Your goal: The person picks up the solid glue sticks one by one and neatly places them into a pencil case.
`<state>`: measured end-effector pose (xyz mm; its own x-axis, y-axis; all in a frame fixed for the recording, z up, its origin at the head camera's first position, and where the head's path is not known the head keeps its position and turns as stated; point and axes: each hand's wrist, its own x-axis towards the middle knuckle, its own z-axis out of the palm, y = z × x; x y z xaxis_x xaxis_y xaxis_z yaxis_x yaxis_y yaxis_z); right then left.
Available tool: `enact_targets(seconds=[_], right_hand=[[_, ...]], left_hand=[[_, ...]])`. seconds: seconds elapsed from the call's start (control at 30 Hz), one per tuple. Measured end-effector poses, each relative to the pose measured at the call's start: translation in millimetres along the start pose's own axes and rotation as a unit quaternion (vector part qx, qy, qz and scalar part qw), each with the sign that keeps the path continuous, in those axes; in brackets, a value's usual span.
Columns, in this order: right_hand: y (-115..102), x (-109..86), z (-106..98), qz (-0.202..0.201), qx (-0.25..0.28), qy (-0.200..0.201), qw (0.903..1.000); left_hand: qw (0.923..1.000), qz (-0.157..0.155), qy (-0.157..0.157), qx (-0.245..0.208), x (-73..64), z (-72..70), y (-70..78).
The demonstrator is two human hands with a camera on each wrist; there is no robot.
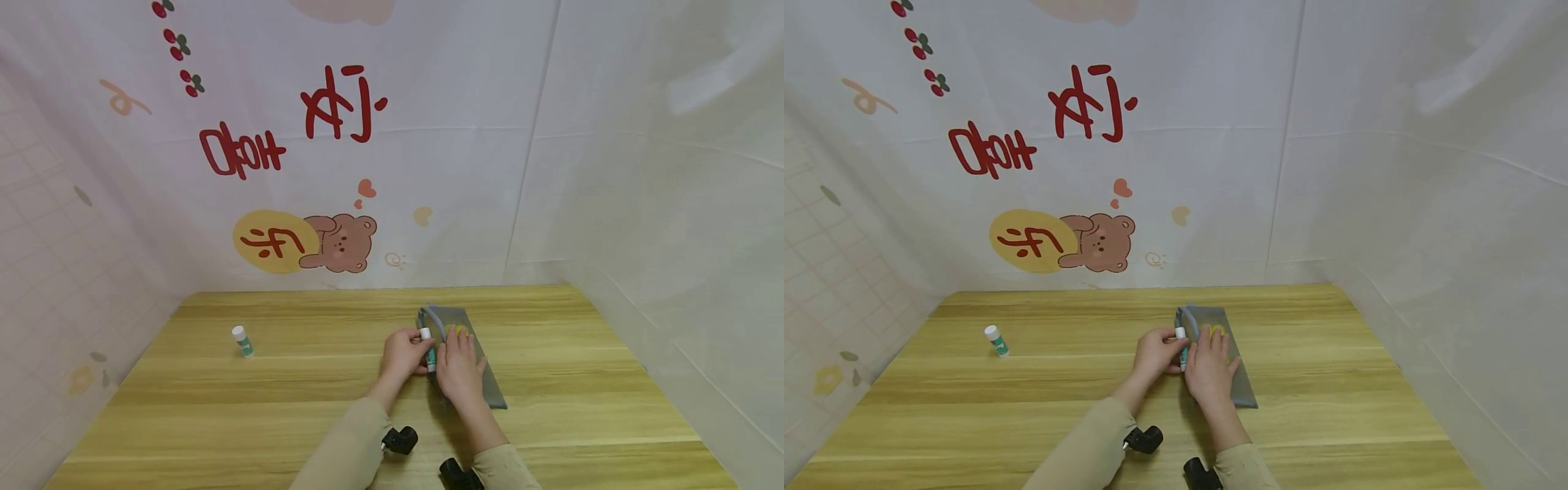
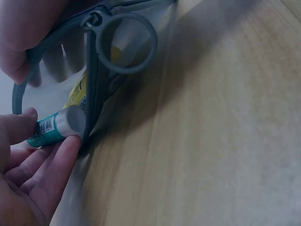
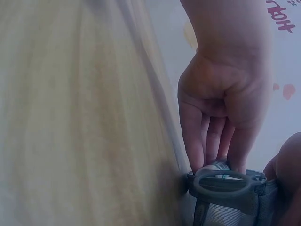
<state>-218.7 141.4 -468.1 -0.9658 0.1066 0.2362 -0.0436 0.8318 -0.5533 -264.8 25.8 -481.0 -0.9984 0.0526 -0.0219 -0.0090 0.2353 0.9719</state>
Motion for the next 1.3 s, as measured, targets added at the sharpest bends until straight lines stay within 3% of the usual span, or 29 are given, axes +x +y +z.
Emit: enact_targets(seconds=[0.17, 0.43, 0.9, 1.3], right_hand=[[-1, -0.4, 1, -0.002, 0.002, 0.001, 1.0], [-1, -0.4, 0, -0.003, 0.003, 0.001, 1.0], [1, 0.4, 1, 0.0, 0.004, 0.0, 1.0], [2, 0.1, 1, 0.005, 0.006, -0.004, 1.0]], left_hand=[[0.9998, 0.004, 0.0, 0.019, -0.6, 1.8, 2.4], [0.9998, -0.02, -0.008, 0.0, -2.6, 2.2, 6.2], [0.9994, 0.002, -0.008, -0.034, -12.1, -6.5, 5.5], [0.999, 0.029, -0.004, -0.032, -22.5, -15.7, 6.3]])
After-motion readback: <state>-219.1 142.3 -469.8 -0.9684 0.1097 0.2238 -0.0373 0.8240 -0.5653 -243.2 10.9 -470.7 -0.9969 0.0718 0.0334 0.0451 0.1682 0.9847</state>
